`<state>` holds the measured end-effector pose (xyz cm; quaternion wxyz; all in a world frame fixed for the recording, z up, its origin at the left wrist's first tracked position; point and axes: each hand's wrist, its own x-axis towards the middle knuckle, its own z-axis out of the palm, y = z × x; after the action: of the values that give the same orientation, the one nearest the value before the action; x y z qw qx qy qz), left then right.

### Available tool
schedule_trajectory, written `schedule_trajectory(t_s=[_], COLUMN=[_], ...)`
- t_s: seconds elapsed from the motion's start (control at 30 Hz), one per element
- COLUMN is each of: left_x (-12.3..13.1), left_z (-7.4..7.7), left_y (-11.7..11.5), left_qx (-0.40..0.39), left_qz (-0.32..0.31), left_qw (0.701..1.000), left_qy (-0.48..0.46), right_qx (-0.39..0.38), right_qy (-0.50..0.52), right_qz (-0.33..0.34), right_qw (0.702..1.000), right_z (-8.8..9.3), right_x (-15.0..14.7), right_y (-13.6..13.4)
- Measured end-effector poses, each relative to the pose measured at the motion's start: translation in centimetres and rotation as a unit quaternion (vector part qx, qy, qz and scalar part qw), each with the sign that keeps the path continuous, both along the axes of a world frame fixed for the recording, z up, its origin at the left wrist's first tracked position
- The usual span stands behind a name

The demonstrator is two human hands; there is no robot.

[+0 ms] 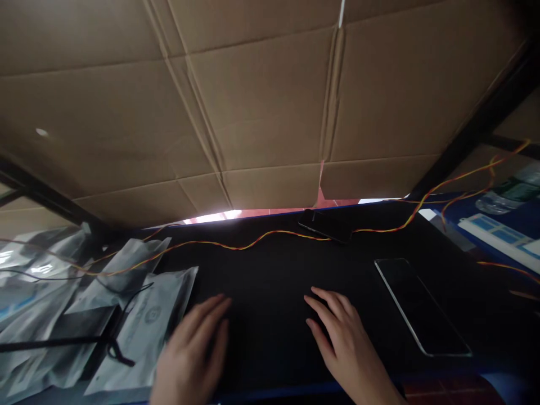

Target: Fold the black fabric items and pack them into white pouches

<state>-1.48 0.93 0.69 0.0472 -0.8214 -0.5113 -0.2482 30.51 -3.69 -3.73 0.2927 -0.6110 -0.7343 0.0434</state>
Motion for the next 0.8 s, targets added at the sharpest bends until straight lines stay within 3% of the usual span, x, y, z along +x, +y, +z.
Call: schedule_trajectory(t_s=[0.07, 0.13, 0.23, 0.5, 0.8], left_x=[4.6, 8.3, 11.1, 9.5, 9.9], left_z=[-0.2, -0.6, -1.5, -3.4, -3.3], left_y=[-0.8, -1.1, -0.9, -1.0, -0.9], left_qx=[-0.019, -0.020, -0.018, -0.018, -0.029], left_qz=[-0.052, -0.042, -0.022, -0.046, -0.037], left_qw=[0.998, 0.999, 0.999, 0.993, 0.989], left_qy=[0.006, 0.018, 0.035, 0.110, 0.142], right_qx=[0.016, 0.034, 0.051, -0.015, -0.015], right_qy=[-0.015, -0.029, -0.046, -0.102, -0.103], right_qz=[-0.007, -0.016, -0.023, -0.009, 0.000], right_qw=[1.000, 0.999, 0.997, 0.995, 0.995], right_z=[0.0, 0.1, 0.4, -0.2, -0.1], right_x=[-0.5, -1.2, -2.0, -2.8, -2.7], right_y=[0.2, 0.5, 0.9, 0.8, 0.9])
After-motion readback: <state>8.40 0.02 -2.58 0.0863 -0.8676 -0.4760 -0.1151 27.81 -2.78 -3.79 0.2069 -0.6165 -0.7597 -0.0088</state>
